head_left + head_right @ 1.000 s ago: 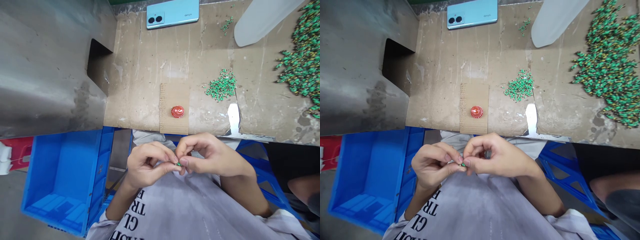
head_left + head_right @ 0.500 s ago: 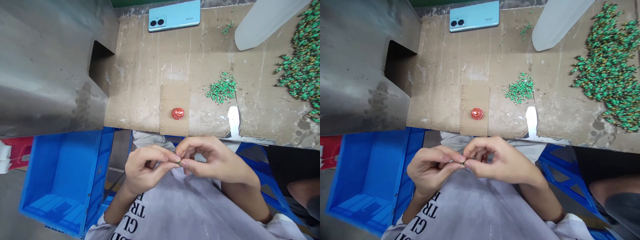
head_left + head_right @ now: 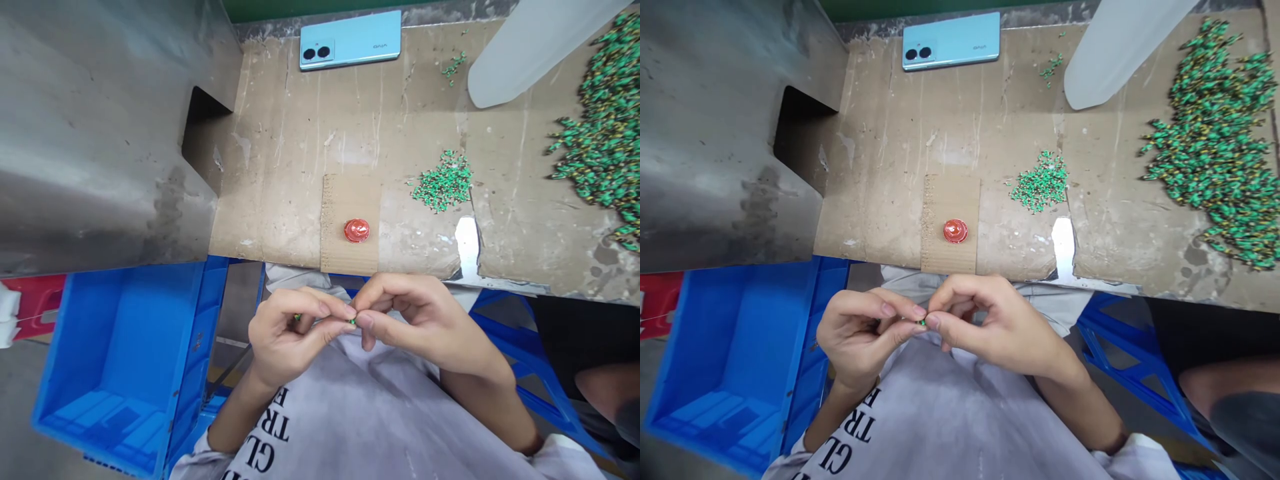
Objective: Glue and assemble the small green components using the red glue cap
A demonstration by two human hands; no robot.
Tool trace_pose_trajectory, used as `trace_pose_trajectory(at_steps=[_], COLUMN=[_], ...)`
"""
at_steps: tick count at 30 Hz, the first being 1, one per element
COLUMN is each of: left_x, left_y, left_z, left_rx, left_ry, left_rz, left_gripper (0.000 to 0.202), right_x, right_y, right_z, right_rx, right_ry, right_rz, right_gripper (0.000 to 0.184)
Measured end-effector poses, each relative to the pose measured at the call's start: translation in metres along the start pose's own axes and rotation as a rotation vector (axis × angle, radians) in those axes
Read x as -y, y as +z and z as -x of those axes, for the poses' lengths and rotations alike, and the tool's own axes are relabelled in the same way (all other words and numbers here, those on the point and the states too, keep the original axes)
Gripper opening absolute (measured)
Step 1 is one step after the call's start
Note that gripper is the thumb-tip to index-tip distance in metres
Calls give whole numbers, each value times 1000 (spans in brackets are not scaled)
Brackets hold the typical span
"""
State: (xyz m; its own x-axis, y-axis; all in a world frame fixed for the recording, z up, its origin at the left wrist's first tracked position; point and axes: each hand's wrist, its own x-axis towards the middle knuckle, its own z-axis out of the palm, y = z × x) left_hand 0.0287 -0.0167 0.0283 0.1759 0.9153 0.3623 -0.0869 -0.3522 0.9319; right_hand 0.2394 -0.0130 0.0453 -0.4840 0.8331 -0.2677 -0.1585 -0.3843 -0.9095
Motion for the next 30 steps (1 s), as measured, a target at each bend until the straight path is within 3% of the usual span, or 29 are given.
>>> trace_pose_trajectory(at_steps=[20,25,30], left_x=[-1,-1,-2], left_y=[-2,0,2], left_z=[-3,-3,-3], left_rx=[44,19,-19], left_ry=[-37,-22,-67], left_rz=[25,-19,21], left_gripper=[36,35,34], right_x=[-3,-4,-5], right_y=[1,2,3], right_z=[-3,-2,-1], right_rx=[-6,-41,-84], right_ry=[-22,-55,-174], right_rz=[-53,34,182], right_gripper=[30,30,19])
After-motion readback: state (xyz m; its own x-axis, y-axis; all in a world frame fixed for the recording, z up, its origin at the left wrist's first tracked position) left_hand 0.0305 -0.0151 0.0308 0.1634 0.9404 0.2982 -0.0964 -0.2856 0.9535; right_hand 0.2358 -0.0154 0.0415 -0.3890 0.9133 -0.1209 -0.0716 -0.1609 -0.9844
